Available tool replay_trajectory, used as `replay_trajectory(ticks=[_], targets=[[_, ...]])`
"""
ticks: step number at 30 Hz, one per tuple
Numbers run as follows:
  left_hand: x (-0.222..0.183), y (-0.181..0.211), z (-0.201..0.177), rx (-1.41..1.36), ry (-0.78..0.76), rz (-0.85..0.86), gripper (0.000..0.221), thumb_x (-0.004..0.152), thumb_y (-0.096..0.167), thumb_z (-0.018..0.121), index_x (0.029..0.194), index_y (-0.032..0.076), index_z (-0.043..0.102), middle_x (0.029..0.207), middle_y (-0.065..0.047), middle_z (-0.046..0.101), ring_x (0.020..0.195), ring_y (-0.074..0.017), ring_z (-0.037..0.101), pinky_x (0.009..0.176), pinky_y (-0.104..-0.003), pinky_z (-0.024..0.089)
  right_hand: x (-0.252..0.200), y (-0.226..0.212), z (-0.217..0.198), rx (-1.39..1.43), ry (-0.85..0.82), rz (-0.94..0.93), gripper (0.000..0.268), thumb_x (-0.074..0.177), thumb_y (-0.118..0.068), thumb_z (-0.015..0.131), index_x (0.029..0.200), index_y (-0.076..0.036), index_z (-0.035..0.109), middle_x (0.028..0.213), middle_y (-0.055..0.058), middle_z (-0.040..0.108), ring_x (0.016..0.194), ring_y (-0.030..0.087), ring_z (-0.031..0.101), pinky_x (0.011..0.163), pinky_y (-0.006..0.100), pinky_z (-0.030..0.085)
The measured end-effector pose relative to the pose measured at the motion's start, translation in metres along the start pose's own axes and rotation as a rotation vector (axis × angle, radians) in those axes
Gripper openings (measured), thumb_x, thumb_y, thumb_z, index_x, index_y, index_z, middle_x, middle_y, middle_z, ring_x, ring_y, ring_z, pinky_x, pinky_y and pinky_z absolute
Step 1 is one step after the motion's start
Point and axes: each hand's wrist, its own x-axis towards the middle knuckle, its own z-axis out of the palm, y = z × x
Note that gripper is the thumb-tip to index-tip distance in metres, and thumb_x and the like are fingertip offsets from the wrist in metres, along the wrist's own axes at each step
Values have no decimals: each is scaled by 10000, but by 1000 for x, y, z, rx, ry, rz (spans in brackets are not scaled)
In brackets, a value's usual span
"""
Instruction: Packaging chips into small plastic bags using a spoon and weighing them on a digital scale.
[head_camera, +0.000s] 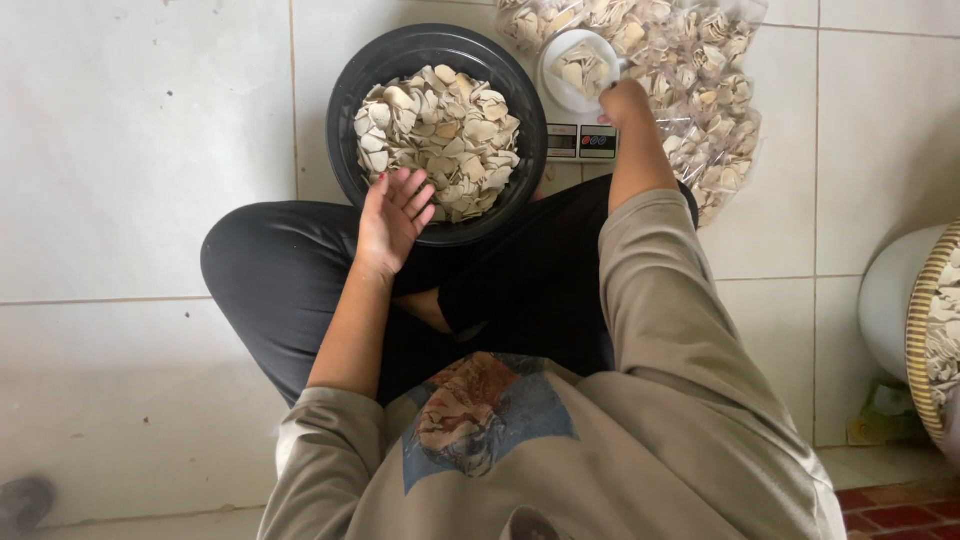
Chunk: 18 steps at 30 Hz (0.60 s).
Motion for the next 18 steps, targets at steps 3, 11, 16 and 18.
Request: replay_trajectory(ticks=[3, 11, 16, 18], targets=[[-1, 0, 3, -7, 16, 3, 464, 869, 488, 667, 1210, 173, 668, 1353, -91, 698, 1225, -273, 673, 940, -378, 540, -7, -2, -6, -63, 92, -215, 279, 946, -217, 638, 1186, -74, 632, 1157, 85, 702, 790, 164, 737, 795, 327, 576], [2, 1, 2, 5, 20, -9, 469, 883, 479, 644, 1238, 174, 667, 1374, -84, 691, 1220, -258, 675, 945, -370, 534, -40, -39, -24, 99, 241, -444, 297, 1030, -271, 515, 1179, -127, 728, 840, -17, 682, 616, 66, 610, 570, 240, 529], [5, 2, 2, -7, 19, -22, 480, 889, 474, 635, 1262, 173, 654, 1400, -83, 676, 1237, -261, 663, 939, -368, 527, -45, -66, -29, 285, 226, -419, 277, 989, -266, 494, 1000, -178, 756, 954, -61, 766, 547, 68, 638, 505, 201, 485], [2, 5, 7, -2, 33, -35, 481, 893, 464, 623, 1271, 166, 646, 1384, -81, 684, 1220, -256, 665, 942, -363, 517, -41, -76, -30, 405, 215, -426, 400, 907, -344, 500, 1093, -120, 773, 1072, 15, 814, 599, 106, 652, 466, 190, 421]])
